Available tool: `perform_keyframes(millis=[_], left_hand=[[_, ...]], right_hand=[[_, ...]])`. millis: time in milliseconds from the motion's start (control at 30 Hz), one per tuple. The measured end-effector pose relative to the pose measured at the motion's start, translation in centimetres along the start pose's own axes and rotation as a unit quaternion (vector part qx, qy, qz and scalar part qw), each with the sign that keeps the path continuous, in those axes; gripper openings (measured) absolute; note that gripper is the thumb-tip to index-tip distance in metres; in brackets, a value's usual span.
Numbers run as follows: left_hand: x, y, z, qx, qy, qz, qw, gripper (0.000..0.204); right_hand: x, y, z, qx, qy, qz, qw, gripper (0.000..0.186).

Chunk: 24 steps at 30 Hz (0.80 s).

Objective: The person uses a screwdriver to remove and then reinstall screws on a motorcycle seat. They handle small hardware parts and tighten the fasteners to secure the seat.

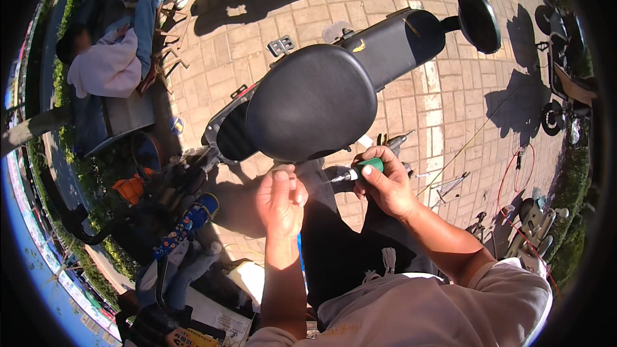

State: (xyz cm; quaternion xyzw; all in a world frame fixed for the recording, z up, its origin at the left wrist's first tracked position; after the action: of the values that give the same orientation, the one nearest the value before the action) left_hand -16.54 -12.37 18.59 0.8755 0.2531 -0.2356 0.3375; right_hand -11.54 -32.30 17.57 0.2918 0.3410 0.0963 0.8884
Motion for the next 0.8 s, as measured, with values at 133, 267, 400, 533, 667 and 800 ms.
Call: perform_keyframes(millis=[133,267,400,533,667,800], left_hand=[[4.3,4.7,-2.5,-0.045,0.005,0.075,0.996,0.018],[9.2,5.3,-4.9,-0.122,-0.037,0.111,0.986,0.020],[11.8,5.3,-8.0,-0.182,-0.109,0.096,0.972,0.019],[14.3,4.6,-9.4,-0.245,-0.125,0.102,0.956,0.022],[16.0,4.9,-10.7,-0.269,-0.131,0.107,0.948,0.023],[17.7,5.0,-10.8,-0.283,-0.109,0.095,0.948,0.022]], right_hand=[[3.8,4.5,5.7,-0.041,-0.149,-0.039,0.987,0.026],[6.1,9.7,8.1,-0.186,-0.312,-0.036,0.931,0.029],[8.4,13.6,8.4,-0.303,-0.362,-0.063,0.879,0.030],[11.1,17.4,9.7,-0.419,-0.428,-0.023,0.801,0.031],[14.2,19.3,10.0,-0.485,-0.439,0.024,0.756,0.029],[17.6,19.2,9.6,-0.479,-0.397,0.058,0.781,0.029]])
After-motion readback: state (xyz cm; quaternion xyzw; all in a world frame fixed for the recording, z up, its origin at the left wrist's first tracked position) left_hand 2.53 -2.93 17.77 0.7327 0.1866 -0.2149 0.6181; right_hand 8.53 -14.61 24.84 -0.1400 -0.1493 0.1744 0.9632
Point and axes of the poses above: each hand's wrist, its own x-axis towards the middle knuckle, its own y-axis out of the palm, z = x × y, the point moved 5 cm from there along x, towards the middle knuckle, and after that the axes turned 2 degrees about -y, right-handed, at the moved point
